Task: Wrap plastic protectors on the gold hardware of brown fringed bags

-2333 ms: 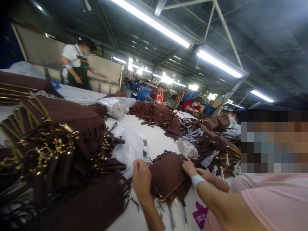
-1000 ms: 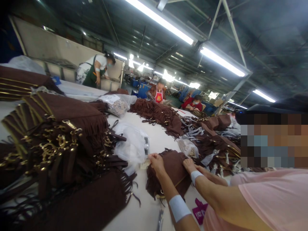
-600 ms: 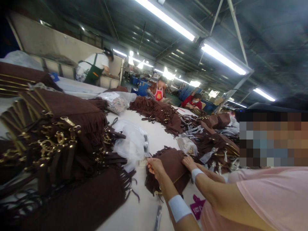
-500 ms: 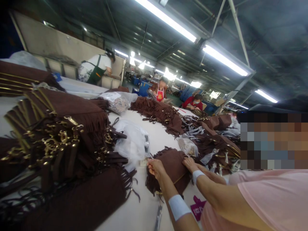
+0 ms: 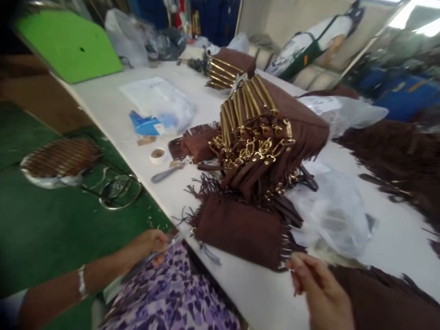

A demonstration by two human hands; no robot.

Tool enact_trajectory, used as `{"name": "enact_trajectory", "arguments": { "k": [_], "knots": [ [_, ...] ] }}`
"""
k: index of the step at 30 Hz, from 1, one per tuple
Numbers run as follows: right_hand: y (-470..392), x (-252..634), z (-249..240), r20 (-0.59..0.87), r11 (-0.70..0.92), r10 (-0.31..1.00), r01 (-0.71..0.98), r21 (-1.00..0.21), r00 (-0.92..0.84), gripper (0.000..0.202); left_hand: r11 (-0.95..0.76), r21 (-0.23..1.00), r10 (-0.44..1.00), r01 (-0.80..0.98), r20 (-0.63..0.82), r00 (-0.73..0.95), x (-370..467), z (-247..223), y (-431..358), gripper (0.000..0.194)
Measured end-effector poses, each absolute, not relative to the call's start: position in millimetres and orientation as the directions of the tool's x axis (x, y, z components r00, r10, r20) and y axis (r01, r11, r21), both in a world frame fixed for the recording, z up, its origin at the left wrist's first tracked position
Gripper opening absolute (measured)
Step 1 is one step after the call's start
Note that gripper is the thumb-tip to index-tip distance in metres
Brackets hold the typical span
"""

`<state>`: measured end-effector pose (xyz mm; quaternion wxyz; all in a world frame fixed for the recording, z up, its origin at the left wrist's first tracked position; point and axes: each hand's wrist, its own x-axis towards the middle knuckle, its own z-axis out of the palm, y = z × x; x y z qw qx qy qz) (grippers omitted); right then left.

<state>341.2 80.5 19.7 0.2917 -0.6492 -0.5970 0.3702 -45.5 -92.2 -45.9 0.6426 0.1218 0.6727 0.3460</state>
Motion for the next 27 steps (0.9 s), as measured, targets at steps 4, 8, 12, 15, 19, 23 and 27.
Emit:
{"name": "enact_trajectory", "arguments": {
  "k": [4, 8, 12, 15, 19, 23, 27],
  "knots": [
    [8, 214, -4, -0.451, -0.334, 0.765, 0.315, -0.888, -0.460, 0.027, 0.720, 0.619, 0.617, -0.313, -0.778, -0.119, -46, -52, -88, 0.015],
    [-24, 133, -30, -0.464, -0.348, 0.648, 0.308, -0.886, -0.604, 0.013, 0.679, 0.653, 0.665, -0.336, -0.740, -0.096, -48, -51, -87, 0.021],
    [-30, 111, -38, -0.409, -0.246, 0.680, 0.336, -0.909, -0.609, 0.014, 0.645, 0.669, 0.681, -0.369, -0.723, -0.120, -47, -54, -91, 0.026],
    [-28, 106, -39, -0.388, -0.192, 0.701, 0.367, -0.910, -0.598, 0.017, 0.626, 0.675, 0.694, -0.391, -0.710, -0.116, -46, -55, -92, 0.026],
    [-27, 101, -42, -0.386, -0.147, 0.708, 0.412, -0.899, -0.592, 0.018, 0.629, 0.688, 0.695, -0.363, -0.706, -0.135, -47, -55, -92, 0.027],
    [-31, 98, -44, -0.377, -0.100, 0.712, 0.445, -0.890, -0.593, 0.018, 0.616, 0.714, 0.717, -0.332, -0.683, -0.139, -49, -59, -94, 0.028],
    [-33, 98, -46, -0.350, -0.056, 0.720, 0.453, -0.890, -0.599, 0.020, 0.594, 0.748, 0.753, -0.296, -0.646, -0.122, -49, -64, -97, 0.028]
  ]
}}
